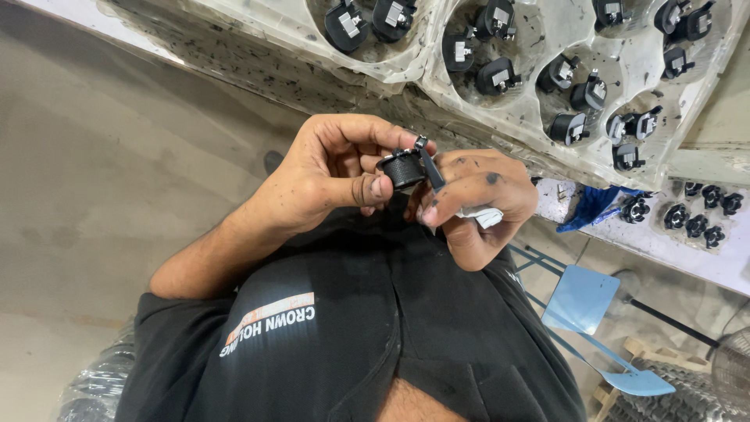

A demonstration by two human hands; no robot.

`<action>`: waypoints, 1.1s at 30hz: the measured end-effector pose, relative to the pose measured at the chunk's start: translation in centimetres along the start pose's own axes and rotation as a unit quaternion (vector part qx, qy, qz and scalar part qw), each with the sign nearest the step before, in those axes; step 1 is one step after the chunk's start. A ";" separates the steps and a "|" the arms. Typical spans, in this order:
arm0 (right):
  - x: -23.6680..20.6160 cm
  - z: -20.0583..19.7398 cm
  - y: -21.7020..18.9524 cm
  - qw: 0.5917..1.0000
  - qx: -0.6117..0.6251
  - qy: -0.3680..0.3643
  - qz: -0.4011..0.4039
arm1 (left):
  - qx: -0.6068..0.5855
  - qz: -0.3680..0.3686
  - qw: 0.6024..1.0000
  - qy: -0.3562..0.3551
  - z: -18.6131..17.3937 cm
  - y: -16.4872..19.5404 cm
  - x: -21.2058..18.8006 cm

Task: The person sits on the floor and applies adhesive from a tube to black plug-shaped components, working one at a time and returning each treated component to a plastic tray. Near the end, the person wipes the adhesive tube with a blue cloth.

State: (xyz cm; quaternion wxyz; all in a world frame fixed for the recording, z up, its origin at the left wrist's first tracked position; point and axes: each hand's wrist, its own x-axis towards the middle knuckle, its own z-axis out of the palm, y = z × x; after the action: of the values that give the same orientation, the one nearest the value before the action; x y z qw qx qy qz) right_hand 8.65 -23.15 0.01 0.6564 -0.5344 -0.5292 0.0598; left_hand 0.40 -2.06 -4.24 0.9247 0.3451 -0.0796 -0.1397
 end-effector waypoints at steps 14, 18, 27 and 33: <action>-0.5 -0.7 -0.4 0.999 -0.009 -0.033 0.029 | -0.044 0.001 0.999 -0.014 -0.4 -0.5 0.2; -0.4 -0.5 -0.4 0.999 -0.001 -0.023 0.034 | -0.051 -0.002 0.998 -0.020 -0.6 -0.7 0.0; 0.0 -0.5 -1.0 0.997 -0.008 -0.036 0.062 | -0.123 -0.005 0.990 -0.062 -0.8 -1.0 0.4; -1.3 1.3 -1.5 0.985 0.093 0.124 0.072 | 0.004 0.059 0.998 -0.012 0.3 0.3 0.8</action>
State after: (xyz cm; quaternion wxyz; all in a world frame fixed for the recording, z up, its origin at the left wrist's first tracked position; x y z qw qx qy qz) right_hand 6.40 -23.81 0.18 0.7577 -0.5110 -0.3960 0.0892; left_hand 1.19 -2.27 -3.80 0.9288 0.3421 -0.1118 -0.0886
